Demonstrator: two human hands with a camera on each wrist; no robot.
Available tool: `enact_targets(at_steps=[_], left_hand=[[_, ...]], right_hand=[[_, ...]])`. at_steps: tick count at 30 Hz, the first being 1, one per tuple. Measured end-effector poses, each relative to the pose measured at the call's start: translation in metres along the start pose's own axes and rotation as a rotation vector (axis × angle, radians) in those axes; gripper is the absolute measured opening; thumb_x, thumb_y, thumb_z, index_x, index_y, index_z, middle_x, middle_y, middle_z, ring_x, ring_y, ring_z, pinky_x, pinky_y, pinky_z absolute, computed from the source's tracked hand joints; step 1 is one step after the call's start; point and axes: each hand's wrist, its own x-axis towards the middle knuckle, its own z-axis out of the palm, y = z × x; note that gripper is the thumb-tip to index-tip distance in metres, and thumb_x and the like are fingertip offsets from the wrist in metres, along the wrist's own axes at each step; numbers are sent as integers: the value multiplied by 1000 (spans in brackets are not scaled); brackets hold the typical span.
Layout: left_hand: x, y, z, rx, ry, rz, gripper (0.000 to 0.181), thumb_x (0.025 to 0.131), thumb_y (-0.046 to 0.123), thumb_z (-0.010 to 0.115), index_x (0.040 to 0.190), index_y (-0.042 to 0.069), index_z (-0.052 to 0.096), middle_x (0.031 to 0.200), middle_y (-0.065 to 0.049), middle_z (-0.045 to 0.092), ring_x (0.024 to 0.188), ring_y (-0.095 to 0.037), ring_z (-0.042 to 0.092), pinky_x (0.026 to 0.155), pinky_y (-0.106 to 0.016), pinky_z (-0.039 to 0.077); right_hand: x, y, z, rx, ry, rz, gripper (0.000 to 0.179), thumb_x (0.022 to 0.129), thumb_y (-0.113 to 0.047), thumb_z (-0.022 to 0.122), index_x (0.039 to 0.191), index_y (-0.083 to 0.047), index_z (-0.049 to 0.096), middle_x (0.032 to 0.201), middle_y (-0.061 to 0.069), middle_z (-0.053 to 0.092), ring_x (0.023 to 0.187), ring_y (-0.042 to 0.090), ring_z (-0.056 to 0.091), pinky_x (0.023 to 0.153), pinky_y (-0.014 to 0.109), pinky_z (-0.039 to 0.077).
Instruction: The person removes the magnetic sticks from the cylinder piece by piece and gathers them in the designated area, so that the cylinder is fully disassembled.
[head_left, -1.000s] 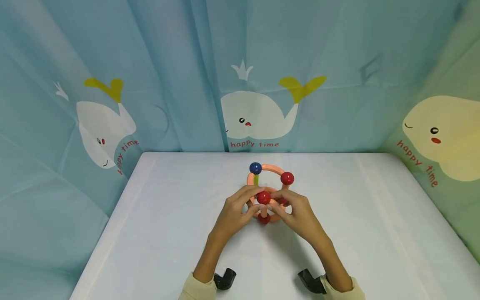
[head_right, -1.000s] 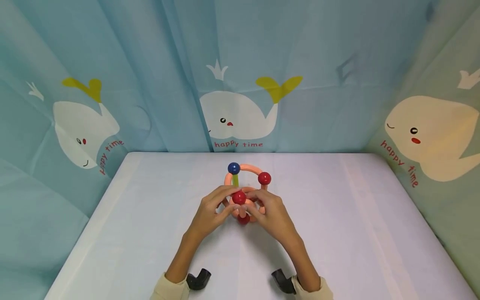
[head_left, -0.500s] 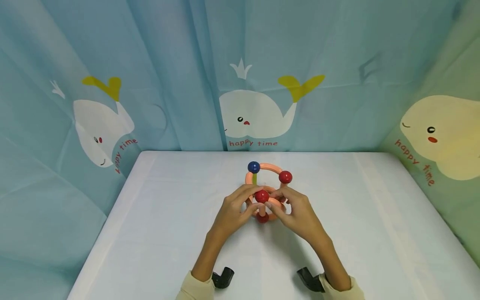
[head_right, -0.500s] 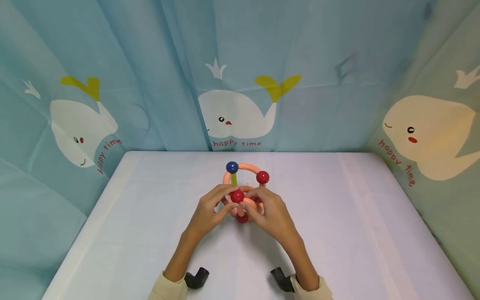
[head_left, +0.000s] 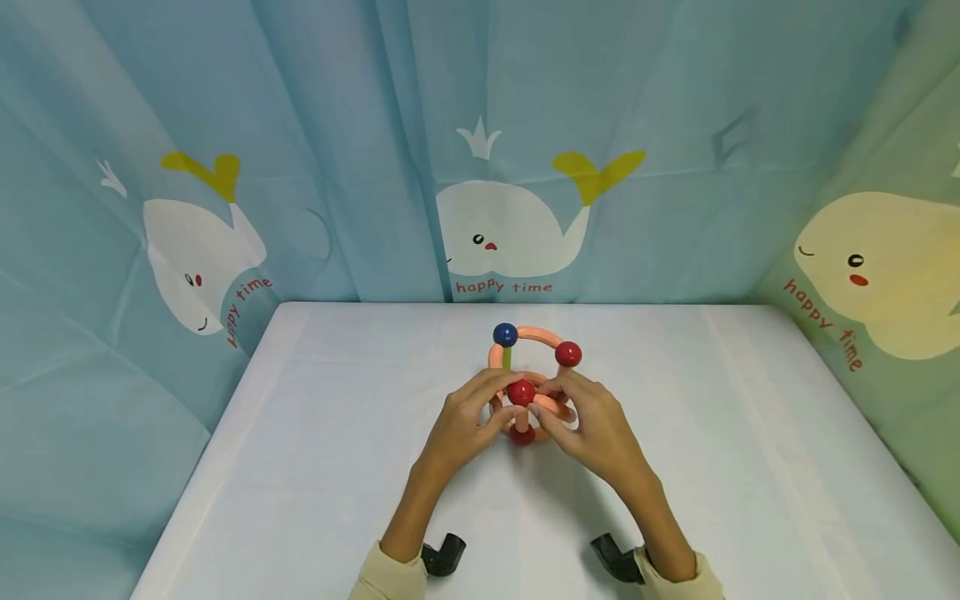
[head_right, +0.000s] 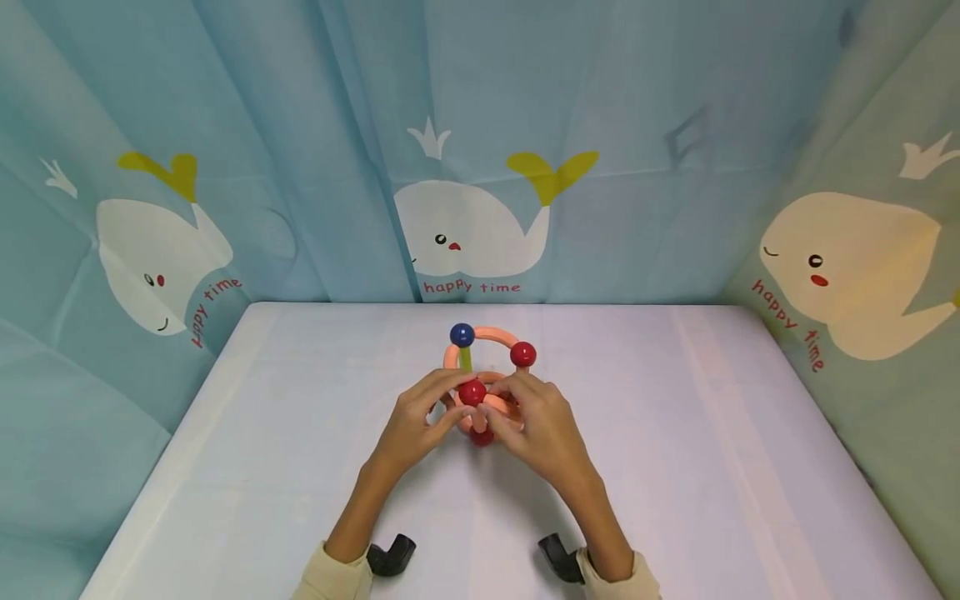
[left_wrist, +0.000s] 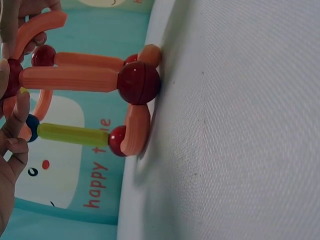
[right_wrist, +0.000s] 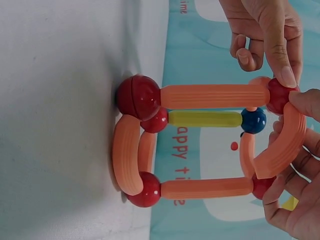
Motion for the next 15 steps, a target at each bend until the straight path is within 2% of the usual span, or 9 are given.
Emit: enact_targets(at_steps=[5,15], left_hand=[[0,1,-1,1,-4,2,46,87,16,73,130,8,60,122,-6,64,84,-14,59,68,-21,53],[0,3,-2,2,-12,-9,47,87,16,73,132,9,59,123,-6,64,83,-16,61,69,-19,53]], right_hand=[[-1,1,1,-17,12,-23,20,78,-15,80,92,-12,65,81,-7,58,70,5,48,60,22,42],[-1,1,-1,-14,26,-56,18,79,-13,78,92,-12,66,81,-6,59,71,6,48,59,20,41]])
